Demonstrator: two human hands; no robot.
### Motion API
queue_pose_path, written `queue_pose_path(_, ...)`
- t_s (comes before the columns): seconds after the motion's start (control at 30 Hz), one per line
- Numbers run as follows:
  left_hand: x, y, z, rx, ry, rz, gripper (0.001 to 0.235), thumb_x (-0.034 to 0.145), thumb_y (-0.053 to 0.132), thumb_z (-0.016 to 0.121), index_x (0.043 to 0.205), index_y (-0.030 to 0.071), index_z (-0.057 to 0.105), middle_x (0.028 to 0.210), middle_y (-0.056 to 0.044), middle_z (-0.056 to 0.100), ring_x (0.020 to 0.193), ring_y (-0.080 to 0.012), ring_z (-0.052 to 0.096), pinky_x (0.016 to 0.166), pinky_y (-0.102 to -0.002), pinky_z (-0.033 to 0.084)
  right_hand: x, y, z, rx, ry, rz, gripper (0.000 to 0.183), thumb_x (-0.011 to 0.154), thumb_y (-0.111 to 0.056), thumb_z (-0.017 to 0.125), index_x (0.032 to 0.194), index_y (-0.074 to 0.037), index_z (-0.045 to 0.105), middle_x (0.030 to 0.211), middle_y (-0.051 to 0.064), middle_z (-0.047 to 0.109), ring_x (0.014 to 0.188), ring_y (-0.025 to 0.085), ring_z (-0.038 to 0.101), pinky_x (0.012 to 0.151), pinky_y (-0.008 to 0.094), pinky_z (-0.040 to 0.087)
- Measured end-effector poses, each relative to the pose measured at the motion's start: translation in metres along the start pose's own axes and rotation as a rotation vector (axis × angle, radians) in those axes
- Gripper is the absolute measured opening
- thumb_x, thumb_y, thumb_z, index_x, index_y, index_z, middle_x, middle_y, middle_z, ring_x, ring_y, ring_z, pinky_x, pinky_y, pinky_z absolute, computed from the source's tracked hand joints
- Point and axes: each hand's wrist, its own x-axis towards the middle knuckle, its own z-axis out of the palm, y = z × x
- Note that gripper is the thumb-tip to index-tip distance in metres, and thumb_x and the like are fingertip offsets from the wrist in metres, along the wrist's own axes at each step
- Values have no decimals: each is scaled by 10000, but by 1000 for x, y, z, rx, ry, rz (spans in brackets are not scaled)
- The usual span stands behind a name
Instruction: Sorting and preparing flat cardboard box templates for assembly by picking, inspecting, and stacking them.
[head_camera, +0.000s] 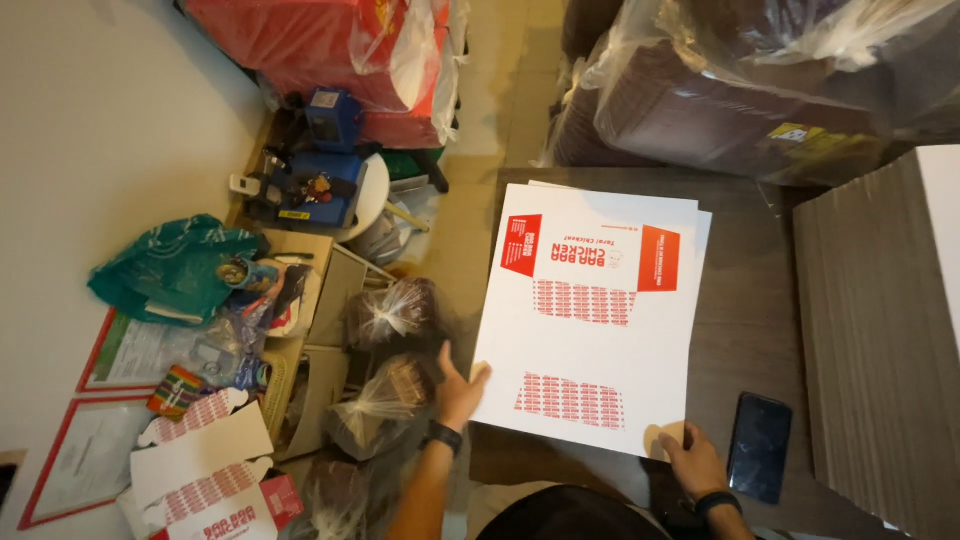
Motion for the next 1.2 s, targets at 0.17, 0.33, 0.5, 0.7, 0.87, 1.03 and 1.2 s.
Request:
queue_pose_path(0.17,-5,33,-9,222,-165,89,559,831,544,705,1136,80,774,1146,-117,778,1035,-304,752,819,-389,568,16,18,8,-48,0,-2,686,865,-504,600,1455,-156,578,1387,113,687,1226,344,671,1019,426,487)
queue_pose_path(0.33,-89,72,-19,26,-37,706,390,890,458,729,951,73,716,875,-103,777,733,-237,724,632,-400,543,56,40,-7,-71,234,-193,630,905,-523,564,1291,-38,675,1239,253,713,1157,438,665,959,482,500)
queue_pose_path(0.5,-191,105,-91,392,30,1223,432,912,382,802,743,89,534,626,-114,597,529,-344,580,484,-492,414,-3,-44,-104,171,442,-380,587,1008,-359,598,1449,27,556,1393,235,603,1220,365,584,1026,475,434)
queue_pose_path(0.7,-190,79,-149,834,75,1482,233,889,288,711,797,146,551,618,-57,522,465,-261,524,393,-440,392,-25,-93,-154,661,312,-1065,1020,626,-221,660,1525,-58,207,1542,233,377,1385,315,405,1231,444,323)
queue_pose_path(0.87,-159,89,-175,894,254,1394,169,787,222,646,941,154,634,697,-39,570,725,-296,544,637,-469,415,40,9,-139,775,179,-1091,769,633,25,741,1283,-170,380,1167,187,551,1175,362,627,1313,644,479)
queue_pose_path(1.03,-129,81,-192,375,522,1199,494,792,314,875,1150,102,609,1066,-73,657,941,-282,589,854,-396,448,51,-7,-145,750,-25,-561,515,924,-86,534,1412,14,398,1389,224,516,1281,305,507,1189,463,415)
queue_pose_path(1.2,-95,57,-129,-375,-45,721,779,856,499,706,1468,127,400,1427,-144,576,1289,-305,593,1068,-540,504,87,27,-138,753,124,-742,600,899,-115,678,1478,-144,524,1413,-10,599,1308,119,596,1193,258,527)
